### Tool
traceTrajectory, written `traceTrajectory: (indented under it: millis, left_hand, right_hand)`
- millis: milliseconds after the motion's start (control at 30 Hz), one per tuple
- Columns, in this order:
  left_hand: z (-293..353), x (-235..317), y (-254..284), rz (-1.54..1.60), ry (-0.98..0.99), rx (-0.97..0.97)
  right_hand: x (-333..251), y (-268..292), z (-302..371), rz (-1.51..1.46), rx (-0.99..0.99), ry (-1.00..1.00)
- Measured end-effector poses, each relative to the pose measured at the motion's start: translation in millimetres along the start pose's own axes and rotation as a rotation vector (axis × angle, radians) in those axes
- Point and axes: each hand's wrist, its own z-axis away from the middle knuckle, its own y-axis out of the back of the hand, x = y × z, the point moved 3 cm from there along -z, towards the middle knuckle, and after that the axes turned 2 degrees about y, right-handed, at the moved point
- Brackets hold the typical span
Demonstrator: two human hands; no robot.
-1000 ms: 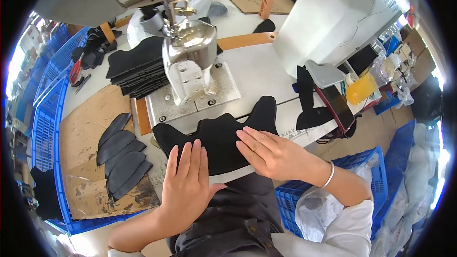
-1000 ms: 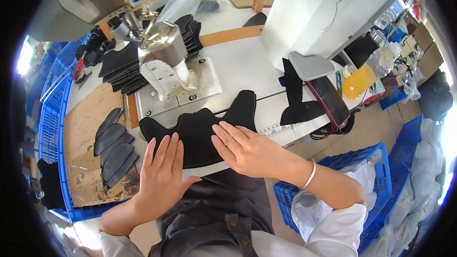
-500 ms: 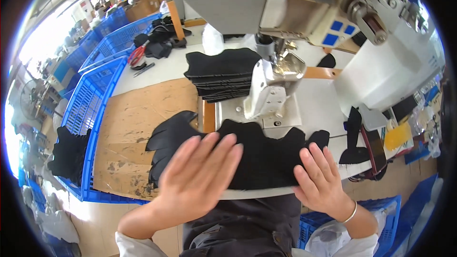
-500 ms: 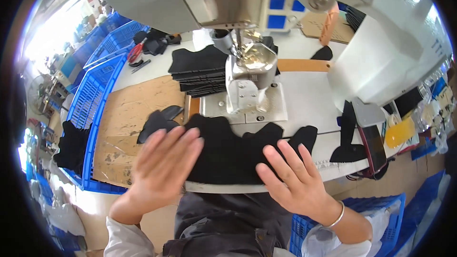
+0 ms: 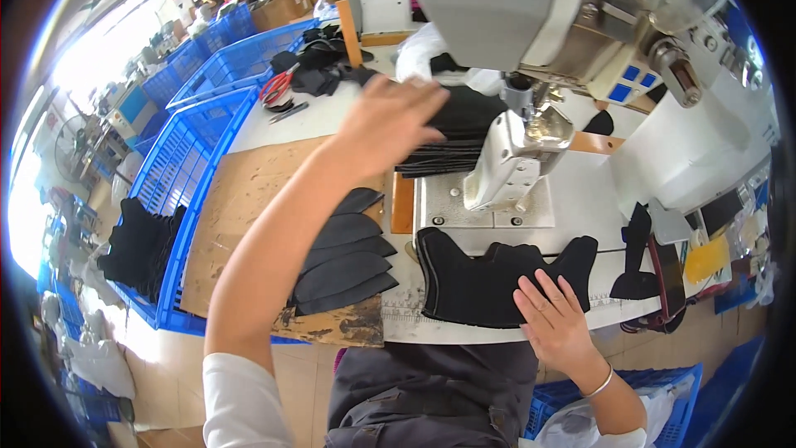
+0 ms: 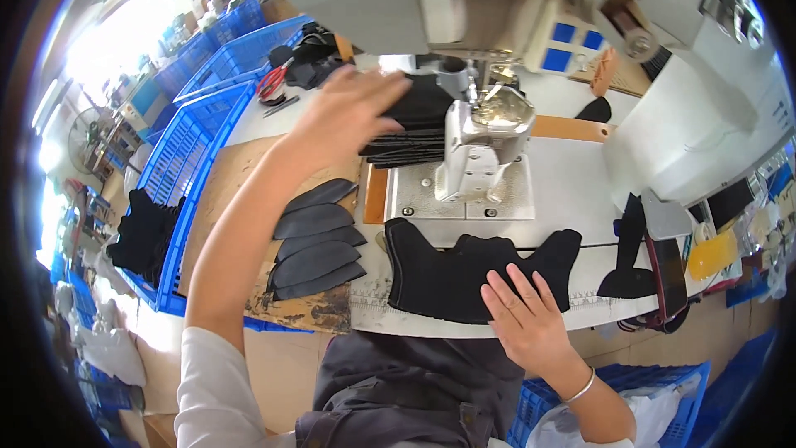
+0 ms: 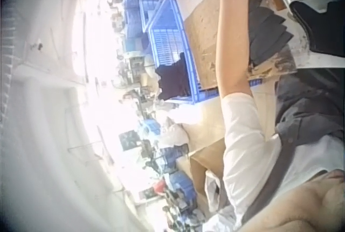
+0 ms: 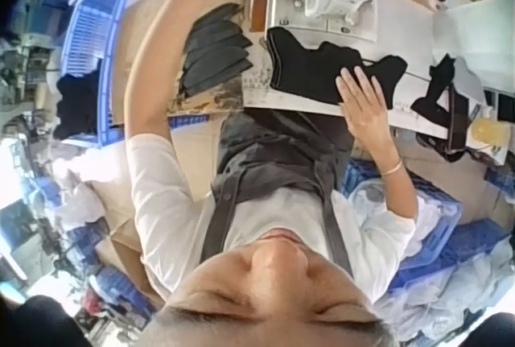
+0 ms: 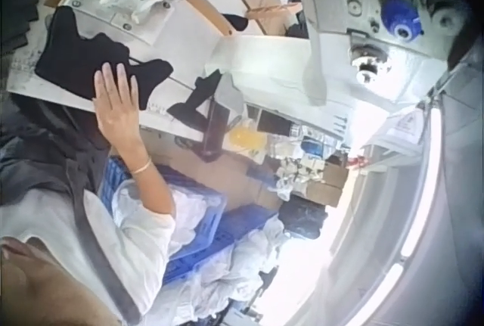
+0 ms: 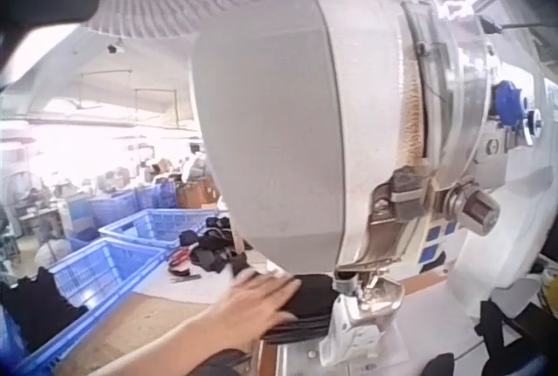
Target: The recorder is aligning and stitching black shoe upper components using a industrial sewing machine.
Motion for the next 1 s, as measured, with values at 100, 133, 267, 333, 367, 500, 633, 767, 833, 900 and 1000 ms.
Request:
traceTrajectory:
  millis: [100,133,267,333,367,500,633,767,833,900,1000]
  left_hand:
    - [7,13,2,0.141,0.015,0.299]
    - [10,14,11,0.138,0.017,0.296]
    - [78,17,7,0.561,0.282,-0.276]
    - [114,32,0,0.744,0.365,-0.361]
    - [126,39,-4,0.642,0.352,-0.311]
    - [151,62,-5,0.473,0.426,-0.205]
    - [153,78,-8,0.392,0.427,-0.091]
    - [151,80,0,0.361,0.472,-0.107]
    - [152,77,-2,0.374,0.515,-0.114]
    - [153,76,-4,0.359,0.566,-0.157]
    - [153,73,-1,0.421,0.666,-0.14]
  right_hand:
    - [-3,6,-4,-0.078,-0.018,-0.073]
    - [-1,8,-5,-0.082,-0.017,-0.07]
    - [-5,19,-17,-0.2,0.041,-0.05]
    - [-15,21,-36,-0.271,0.077,0.094]
    - [-20,22,-50,-0.254,0.103,0.128]
    - [-31,9,-103,-0.301,0.079,0.153]
    - [-34,-20,-139,-0.388,0.029,0.202]
    - [-35,-32,-167,-0.508,0.013,0.204]
    - [-34,-34,-173,-0.549,0.027,0.209]
    - [-31,-38,-174,-0.547,0.02,0.214]
    - [-30,-40,-176,-0.533,0.049,0.233]
